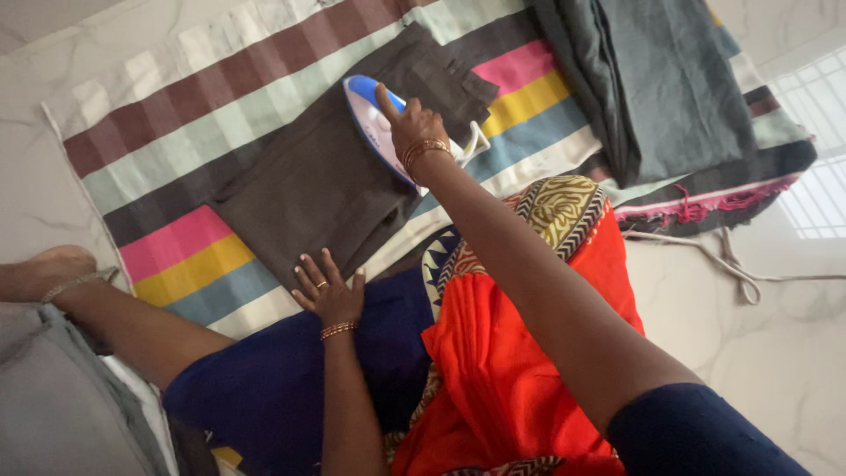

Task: The person irons two pairs of pants on a striped mat on the floor. They first iron a pair of dark gray pants, then a pair of light gray pants, using a handheld electric iron.

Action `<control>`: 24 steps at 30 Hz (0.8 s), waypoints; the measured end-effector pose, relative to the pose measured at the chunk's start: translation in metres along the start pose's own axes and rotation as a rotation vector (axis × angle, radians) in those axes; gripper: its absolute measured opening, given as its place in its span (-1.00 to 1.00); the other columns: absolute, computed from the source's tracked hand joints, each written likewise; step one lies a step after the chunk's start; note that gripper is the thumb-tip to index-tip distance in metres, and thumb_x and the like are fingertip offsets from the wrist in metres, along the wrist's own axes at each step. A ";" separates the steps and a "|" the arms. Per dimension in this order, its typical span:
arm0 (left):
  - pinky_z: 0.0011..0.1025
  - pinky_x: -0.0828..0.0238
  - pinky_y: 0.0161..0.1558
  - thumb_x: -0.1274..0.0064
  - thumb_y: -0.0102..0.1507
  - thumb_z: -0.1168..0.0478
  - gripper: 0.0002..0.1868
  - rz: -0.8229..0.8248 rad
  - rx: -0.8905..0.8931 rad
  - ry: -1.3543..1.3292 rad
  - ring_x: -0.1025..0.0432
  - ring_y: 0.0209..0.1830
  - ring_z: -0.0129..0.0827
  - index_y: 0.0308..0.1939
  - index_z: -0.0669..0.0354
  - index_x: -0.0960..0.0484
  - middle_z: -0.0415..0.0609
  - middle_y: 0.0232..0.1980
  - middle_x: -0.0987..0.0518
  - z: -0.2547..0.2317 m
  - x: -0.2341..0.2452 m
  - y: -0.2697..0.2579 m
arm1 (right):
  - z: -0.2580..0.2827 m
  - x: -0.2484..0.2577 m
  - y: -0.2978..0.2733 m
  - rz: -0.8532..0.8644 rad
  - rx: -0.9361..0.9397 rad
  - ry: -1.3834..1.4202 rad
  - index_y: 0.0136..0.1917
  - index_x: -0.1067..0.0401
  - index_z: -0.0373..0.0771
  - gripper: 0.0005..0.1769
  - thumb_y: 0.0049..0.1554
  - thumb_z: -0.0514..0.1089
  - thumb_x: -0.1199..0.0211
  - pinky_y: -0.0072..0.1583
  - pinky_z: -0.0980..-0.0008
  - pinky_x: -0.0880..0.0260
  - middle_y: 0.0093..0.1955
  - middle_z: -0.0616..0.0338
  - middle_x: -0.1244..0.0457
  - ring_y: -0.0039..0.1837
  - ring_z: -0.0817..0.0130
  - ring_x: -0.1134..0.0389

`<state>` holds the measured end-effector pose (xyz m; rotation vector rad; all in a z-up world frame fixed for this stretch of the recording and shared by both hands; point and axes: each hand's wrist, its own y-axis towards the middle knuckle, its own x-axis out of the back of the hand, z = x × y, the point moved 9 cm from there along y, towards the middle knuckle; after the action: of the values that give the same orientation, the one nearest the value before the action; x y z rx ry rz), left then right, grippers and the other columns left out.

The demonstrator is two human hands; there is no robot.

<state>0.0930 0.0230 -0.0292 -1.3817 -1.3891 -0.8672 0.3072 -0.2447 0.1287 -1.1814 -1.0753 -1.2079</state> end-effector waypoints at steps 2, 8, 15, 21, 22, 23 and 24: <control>0.35 0.64 0.44 0.22 0.30 -0.42 -0.03 -0.013 -0.015 0.011 0.39 0.68 0.20 0.65 -0.09 0.10 0.25 0.69 0.28 0.001 -0.001 -0.002 | -0.003 0.001 -0.017 0.021 0.000 0.009 0.68 0.28 0.22 -0.11 0.25 -0.29 0.00 0.11 0.01 -0.44 0.11 -0.17 -0.25 0.05 -0.06 -0.43; 0.32 0.65 0.45 0.25 0.29 -0.43 -0.03 0.004 0.000 -0.014 0.42 0.68 0.17 0.64 -0.09 0.10 0.23 0.69 0.31 0.001 0.000 -0.002 | -0.011 0.009 -0.045 0.044 0.007 0.032 0.66 0.27 0.23 -0.14 0.25 -0.21 -0.03 0.09 0.00 -0.44 0.11 -0.17 -0.24 0.04 -0.08 -0.42; 0.35 0.64 0.44 0.18 0.30 -0.40 -0.04 -0.006 -0.005 -0.060 0.43 0.67 0.17 0.64 -0.07 0.07 0.21 0.69 0.31 -0.002 0.007 -0.002 | -0.004 -0.003 -0.011 0.053 -0.002 -0.043 0.68 0.29 0.22 -0.13 0.27 -0.22 -0.02 0.08 -0.01 -0.46 0.12 -0.16 -0.25 0.05 -0.06 -0.43; 0.38 0.50 0.45 0.12 0.30 -0.36 -0.06 -0.107 -0.019 -0.015 0.28 0.67 0.20 0.63 -0.06 -0.02 0.23 0.70 0.19 -0.006 0.011 -0.006 | 0.005 -0.015 0.028 -0.010 0.018 -0.056 0.66 0.31 0.18 -0.17 0.28 -0.10 -0.04 0.06 -0.02 -0.44 0.12 -0.14 -0.26 0.01 -0.05 -0.43; 0.39 0.48 0.46 0.11 0.29 -0.37 -0.06 -0.127 -0.024 -0.004 0.25 0.67 0.20 0.63 -0.06 -0.03 0.24 0.70 0.17 -0.006 0.012 -0.006 | 0.007 -0.015 0.032 -0.018 0.019 -0.056 0.66 0.32 0.17 -0.16 0.27 -0.12 -0.05 0.05 -0.02 -0.44 0.11 -0.14 -0.26 0.00 -0.05 -0.43; 0.39 0.47 0.46 0.11 0.29 -0.36 -0.06 -0.130 -0.021 0.008 0.24 0.67 0.21 0.63 -0.06 -0.04 0.24 0.69 0.17 -0.005 0.013 -0.007 | 0.010 -0.017 0.032 -0.013 0.021 -0.063 0.66 0.31 0.18 -0.14 0.26 -0.14 -0.05 0.06 -0.01 -0.44 0.11 -0.14 -0.26 0.01 -0.04 -0.43; 0.39 0.46 0.45 0.10 0.29 -0.36 -0.07 -0.135 -0.025 0.017 0.24 0.66 0.21 0.62 -0.05 -0.04 0.25 0.69 0.16 -0.006 0.013 -0.006 | 0.008 -0.016 0.032 -0.014 0.016 -0.073 0.67 0.31 0.18 -0.13 0.25 -0.17 -0.05 0.06 0.00 -0.44 0.11 -0.13 -0.26 0.02 -0.04 -0.43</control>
<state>0.0895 0.0204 -0.0140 -1.3073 -1.4763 -0.9849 0.3377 -0.2353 0.1114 -1.2157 -1.1476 -1.1721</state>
